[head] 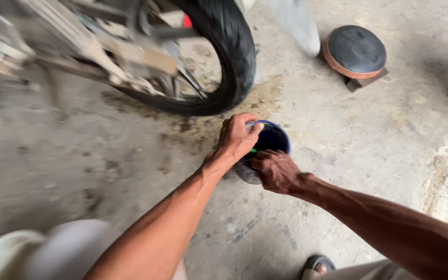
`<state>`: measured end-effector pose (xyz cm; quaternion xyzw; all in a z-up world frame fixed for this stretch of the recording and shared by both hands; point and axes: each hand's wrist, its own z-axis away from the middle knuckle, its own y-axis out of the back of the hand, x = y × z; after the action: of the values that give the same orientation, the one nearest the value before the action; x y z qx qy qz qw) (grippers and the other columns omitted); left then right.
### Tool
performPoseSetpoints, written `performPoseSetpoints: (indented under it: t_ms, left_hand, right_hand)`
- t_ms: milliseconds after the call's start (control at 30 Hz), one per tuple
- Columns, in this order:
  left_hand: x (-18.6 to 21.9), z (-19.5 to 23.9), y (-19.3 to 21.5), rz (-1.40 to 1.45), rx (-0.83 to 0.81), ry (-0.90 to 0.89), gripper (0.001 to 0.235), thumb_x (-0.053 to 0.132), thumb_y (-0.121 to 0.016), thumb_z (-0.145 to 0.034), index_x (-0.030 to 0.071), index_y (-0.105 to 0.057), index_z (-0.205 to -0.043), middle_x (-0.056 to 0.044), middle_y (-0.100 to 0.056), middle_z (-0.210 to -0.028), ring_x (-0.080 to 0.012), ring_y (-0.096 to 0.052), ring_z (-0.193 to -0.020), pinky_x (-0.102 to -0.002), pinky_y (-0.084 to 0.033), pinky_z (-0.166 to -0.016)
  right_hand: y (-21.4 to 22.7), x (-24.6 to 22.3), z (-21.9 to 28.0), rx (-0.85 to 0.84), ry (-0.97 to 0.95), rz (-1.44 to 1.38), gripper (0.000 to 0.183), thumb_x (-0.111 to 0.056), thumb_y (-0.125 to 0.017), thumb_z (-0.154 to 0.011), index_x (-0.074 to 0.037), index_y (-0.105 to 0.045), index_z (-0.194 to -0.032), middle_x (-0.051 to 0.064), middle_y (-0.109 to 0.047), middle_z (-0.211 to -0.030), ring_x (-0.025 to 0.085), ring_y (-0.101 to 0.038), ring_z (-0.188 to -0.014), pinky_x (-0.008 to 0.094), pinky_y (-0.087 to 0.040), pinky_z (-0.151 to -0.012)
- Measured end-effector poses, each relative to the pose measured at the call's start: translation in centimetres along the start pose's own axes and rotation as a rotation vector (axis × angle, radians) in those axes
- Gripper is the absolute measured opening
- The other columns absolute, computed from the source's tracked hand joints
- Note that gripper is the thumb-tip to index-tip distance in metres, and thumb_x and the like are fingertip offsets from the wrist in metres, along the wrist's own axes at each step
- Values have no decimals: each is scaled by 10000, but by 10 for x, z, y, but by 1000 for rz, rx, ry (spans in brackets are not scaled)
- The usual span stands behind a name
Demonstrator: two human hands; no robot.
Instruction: The person scrubs the rear motorcycle tire with a green brush, repeatedly dipping it into a small container of liquid. The person rotates the tire by hand to access different sections and continues scrubbing the tire surface.
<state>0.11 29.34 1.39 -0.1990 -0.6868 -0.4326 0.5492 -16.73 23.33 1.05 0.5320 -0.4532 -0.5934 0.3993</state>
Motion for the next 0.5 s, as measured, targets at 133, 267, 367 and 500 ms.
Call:
performPoseSetpoints:
  t_ms: [133, 267, 367, 500]
  left_hand:
    - [-51, -14, -47, 78, -44, -68, 316, 257, -733, -871, 51, -761, -1109, -164, -776, -1077, -295, -759, -993, -410, -590, -841]
    - [-86, -11, -82, 73, -94, -49, 327, 253, -732, -886, 63, -734, -1152, -151, -760, -1132, -299, -767, -993, -400, -604, -851]
    - [-85, -4, -89, 46, -78, 1, 300, 254, -720, -901, 66, -758, -1132, -159, -759, -1133, -318, -736, -1020, -415, -588, -857]
    - [-78, -9, -81, 65, -87, 10, 273, 265, -693, -880, 87, -794, -1062, -135, -793, -1081, -285, -768, -973, -390, -600, -857]
  right_hand:
    - [-41, 36, -11, -39, 113, -114, 267, -81, -649, -754, -80, -696, -1017, 128, -713, -959, 382, -662, -865, 513, -519, -682]
    - [-61, 32, -7, -300, -47, 115, 342, -102, -657, -758, -101, -683, -1099, 131, -712, -962, 355, -693, -848, 491, -563, -684]
    - [-55, 27, -11, -236, 150, 101, 394, -125, -701, -722, -48, -686, -1108, 168, -712, -935, 373, -686, -842, 508, -568, -677]
    - [-45, 49, -20, -490, -51, 10, 307, -258, -664, -842, -42, -711, -1055, 159, -731, -952, 342, -698, -893, 462, -588, -738]
